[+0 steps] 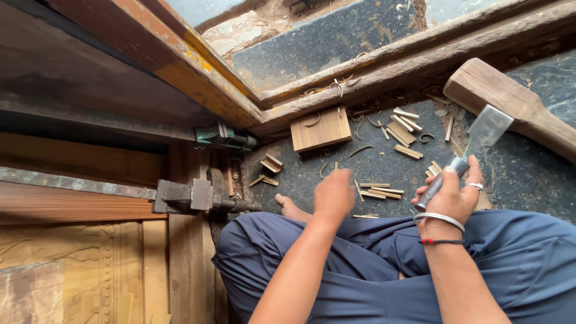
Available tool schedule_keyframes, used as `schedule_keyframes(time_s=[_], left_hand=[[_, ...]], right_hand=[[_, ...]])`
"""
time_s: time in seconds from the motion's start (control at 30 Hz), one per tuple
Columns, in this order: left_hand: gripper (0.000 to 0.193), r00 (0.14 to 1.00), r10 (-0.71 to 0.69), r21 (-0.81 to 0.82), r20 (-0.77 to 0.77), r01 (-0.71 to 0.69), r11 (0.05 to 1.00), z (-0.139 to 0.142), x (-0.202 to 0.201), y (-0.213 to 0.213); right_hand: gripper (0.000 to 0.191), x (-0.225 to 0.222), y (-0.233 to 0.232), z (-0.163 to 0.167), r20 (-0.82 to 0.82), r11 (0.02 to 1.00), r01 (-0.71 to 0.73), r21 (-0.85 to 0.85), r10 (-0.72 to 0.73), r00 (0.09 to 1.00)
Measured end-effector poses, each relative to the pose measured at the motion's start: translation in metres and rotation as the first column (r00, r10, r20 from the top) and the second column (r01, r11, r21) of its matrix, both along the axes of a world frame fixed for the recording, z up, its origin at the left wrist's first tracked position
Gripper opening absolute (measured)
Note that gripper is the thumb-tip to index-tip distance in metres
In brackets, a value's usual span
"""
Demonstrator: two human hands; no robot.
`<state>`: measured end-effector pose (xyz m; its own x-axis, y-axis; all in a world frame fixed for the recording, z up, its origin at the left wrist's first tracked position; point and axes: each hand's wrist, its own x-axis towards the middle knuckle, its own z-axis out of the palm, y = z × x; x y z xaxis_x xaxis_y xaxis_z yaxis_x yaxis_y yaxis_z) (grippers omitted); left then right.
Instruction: The person uses a chisel to carve a small rectangular block of wood, repeatedly removing thin shavings to shape the surface. The person holds the wood steady with one hand while striking or pushing the chisel with the other.
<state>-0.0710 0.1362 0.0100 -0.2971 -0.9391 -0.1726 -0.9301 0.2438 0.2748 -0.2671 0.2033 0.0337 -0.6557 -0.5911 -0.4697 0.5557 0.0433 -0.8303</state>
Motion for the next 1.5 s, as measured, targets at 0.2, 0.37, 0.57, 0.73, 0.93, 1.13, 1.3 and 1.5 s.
schedule_keyframes(time_s=[0.2,0.37,0.57,0.73,0.93,1.13,1.3,1.5], left_hand=[[0.012,0.97,-0.24,-0.209,0.03,0.241,0.948,-0.034,-0.03,0.004],[0.012,0.993,-0.081,-0.02,-0.085,0.079,0.997,-0.031,-0.027,-0.007],[0.021,0.797,0.291,0.153,-0.53,-0.248,0.957,-0.016,0.01,-0.084],[0.017,0.85,0.266,0.036,-0.454,-0.28,0.959,-0.025,0.043,-0.155],[0.02,0.733,0.344,0.051,-0.587,-0.391,0.919,-0.054,0.051,-0.177],[0.013,0.59,0.603,0.383,-0.537,-0.465,0.798,-0.06,0.055,-0.189],[0.033,0.668,0.564,0.297,-0.486,-0.48,0.825,-0.018,0.057,-0.163],[0.049,0.927,0.302,0.477,-0.224,-0.166,0.863,0.009,0.046,-0.101]], right_hand=[[0.06,0.014,-0.008,-0.006,0.007,0.995,-0.043,0.095,0.043,0.999],[0.057,0.023,-0.013,-0.009,-0.028,0.985,-0.08,0.152,0.085,0.996],[0.058,0.032,-0.014,-0.009,-0.032,0.98,-0.121,0.157,0.128,0.991],[0.06,0.054,-0.022,-0.008,-0.038,0.96,-0.202,0.194,0.213,0.976],[0.062,0.079,-0.037,-0.016,-0.1,0.911,-0.247,0.33,0.294,0.951],[0.064,0.097,-0.027,-0.025,-0.091,0.893,-0.308,0.329,0.354,0.931],[0.058,0.113,-0.045,-0.016,-0.098,0.794,-0.47,0.385,0.542,0.835],[0.052,0.15,-0.068,-0.015,-0.055,0.663,-0.619,0.421,0.699,0.713]])
